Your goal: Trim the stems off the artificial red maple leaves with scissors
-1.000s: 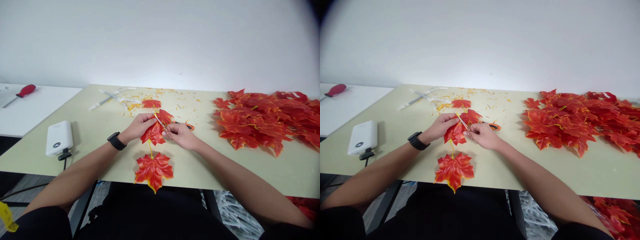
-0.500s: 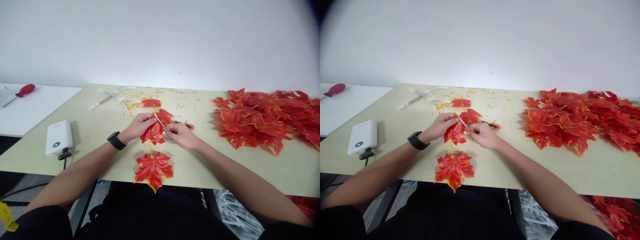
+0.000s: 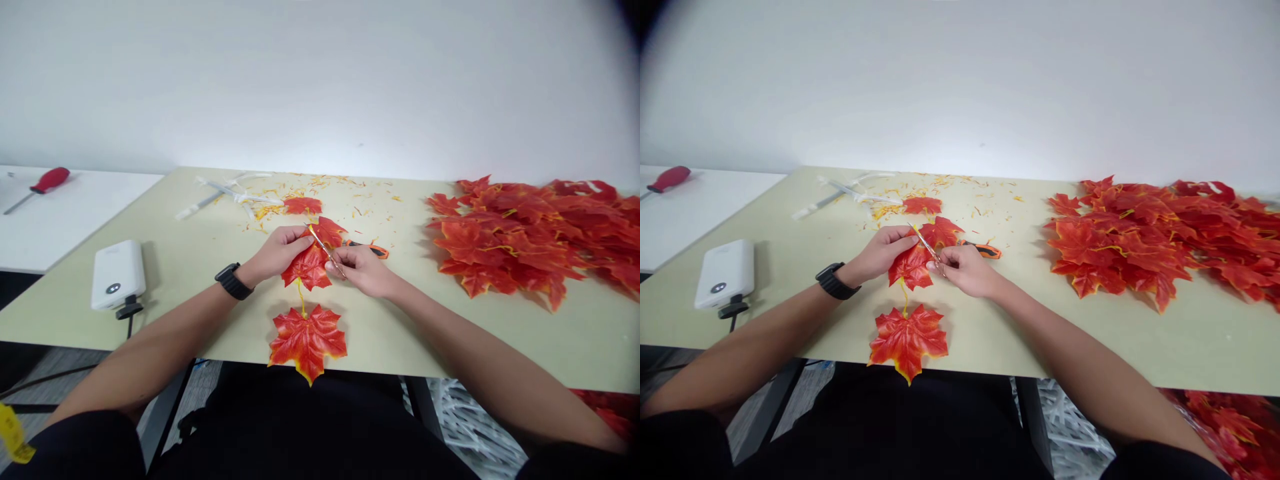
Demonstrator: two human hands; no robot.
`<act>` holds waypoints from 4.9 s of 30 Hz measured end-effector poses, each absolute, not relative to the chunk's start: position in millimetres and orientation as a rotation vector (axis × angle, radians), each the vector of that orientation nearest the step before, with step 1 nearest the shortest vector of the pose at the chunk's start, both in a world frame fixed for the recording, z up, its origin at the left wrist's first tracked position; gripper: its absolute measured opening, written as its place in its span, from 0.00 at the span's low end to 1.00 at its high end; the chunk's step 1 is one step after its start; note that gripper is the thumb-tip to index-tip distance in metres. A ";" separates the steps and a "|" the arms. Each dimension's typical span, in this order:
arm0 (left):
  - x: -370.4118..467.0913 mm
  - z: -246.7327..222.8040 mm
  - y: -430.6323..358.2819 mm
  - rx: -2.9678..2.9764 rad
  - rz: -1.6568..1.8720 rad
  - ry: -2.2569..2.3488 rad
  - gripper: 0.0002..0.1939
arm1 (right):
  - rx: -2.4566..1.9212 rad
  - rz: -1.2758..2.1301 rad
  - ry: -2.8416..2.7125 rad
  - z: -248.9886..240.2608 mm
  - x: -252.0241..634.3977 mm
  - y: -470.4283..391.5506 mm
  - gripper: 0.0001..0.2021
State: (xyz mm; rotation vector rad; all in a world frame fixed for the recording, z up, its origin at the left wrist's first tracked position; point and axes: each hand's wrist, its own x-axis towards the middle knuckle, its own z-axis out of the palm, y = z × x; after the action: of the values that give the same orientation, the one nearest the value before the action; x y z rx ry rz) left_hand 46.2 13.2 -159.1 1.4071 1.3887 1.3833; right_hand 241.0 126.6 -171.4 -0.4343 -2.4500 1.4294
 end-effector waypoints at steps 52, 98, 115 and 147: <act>36.6 -170.1 21.5 1.115 1.691 1.360 0.13 | -0.401 1.689 -2.343 -161.2 246.4 137.0 0.27; 26.6 -158.9 19.3 1.102 1.479 1.207 0.10 | -0.485 1.701 -2.293 -163.1 244.9 139.8 0.27; 20.9 -157.2 19.0 0.992 1.489 1.214 0.12 | -0.490 1.715 -2.275 -162.5 244.6 139.0 0.27; 27.7 -152.4 16.7 0.940 1.475 1.208 0.12 | -0.531 1.704 -2.281 -163.4 244.2 136.2 0.28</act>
State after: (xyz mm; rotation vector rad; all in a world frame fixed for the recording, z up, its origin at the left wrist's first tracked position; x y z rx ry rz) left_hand 27.7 16.7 -152.4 0.9401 1.2080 1.4747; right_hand 244.2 136.2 -163.4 -0.5311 -2.2814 1.7042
